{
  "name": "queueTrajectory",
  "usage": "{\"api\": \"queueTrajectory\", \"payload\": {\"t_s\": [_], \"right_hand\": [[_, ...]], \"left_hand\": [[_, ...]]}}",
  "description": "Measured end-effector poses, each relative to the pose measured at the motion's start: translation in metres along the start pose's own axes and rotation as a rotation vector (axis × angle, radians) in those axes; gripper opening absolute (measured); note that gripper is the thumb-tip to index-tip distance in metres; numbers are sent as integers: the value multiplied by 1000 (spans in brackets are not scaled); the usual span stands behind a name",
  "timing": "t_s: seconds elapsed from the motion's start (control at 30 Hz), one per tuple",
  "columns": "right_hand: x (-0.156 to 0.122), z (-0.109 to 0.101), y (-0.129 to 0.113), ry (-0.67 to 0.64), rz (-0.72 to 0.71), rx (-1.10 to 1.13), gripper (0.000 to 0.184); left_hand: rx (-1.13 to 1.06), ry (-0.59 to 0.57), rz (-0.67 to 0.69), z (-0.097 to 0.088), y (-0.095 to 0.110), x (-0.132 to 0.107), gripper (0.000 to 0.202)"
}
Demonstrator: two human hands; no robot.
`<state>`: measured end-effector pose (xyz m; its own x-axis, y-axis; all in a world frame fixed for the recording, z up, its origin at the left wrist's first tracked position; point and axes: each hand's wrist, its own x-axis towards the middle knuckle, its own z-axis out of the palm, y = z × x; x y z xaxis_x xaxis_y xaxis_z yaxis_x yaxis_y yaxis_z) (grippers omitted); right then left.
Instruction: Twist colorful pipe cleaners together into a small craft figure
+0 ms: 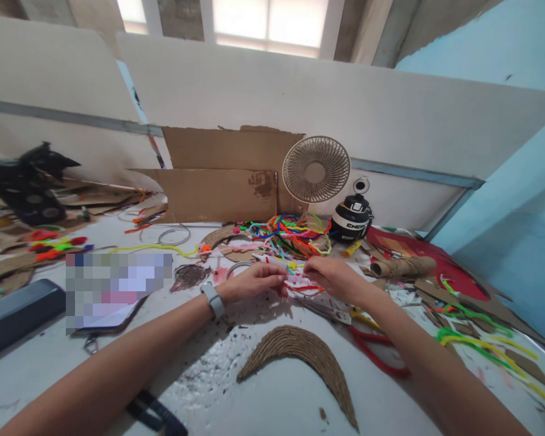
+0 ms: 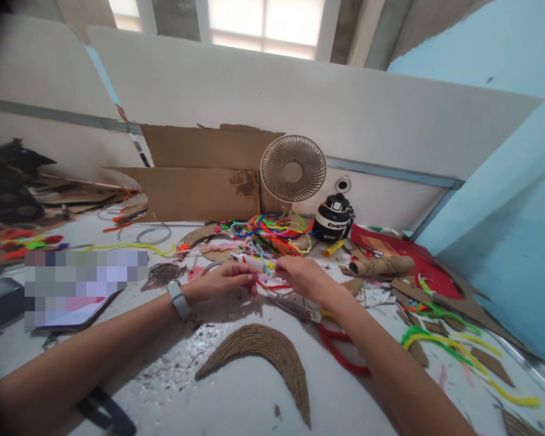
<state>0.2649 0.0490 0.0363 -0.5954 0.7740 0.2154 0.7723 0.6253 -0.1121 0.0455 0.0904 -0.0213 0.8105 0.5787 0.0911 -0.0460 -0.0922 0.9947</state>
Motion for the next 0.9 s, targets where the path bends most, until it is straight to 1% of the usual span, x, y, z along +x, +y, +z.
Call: {"api": "queueTrajectory", "payload": {"t_s": [0.13, 0.37, 0.57, 0.73, 0.9], "right_hand": [[0, -2, -1, -9, -65, 50, 15], [0, 2, 2, 11, -90, 63, 15], [-2, 2, 3, 1, -116, 83, 15], [-2, 2, -1, -11, -114, 98, 17], [-1, 2, -7, -33, -115, 89, 16]], "left_hand": [[50, 3, 16, -1, 0, 1, 32], [89, 18, 51, 0, -4, 1, 29], [41, 47, 11, 4, 0, 0, 30], [38, 39, 15, 4, -2, 0, 30], [18, 29, -29, 6, -2, 0, 30]]}}
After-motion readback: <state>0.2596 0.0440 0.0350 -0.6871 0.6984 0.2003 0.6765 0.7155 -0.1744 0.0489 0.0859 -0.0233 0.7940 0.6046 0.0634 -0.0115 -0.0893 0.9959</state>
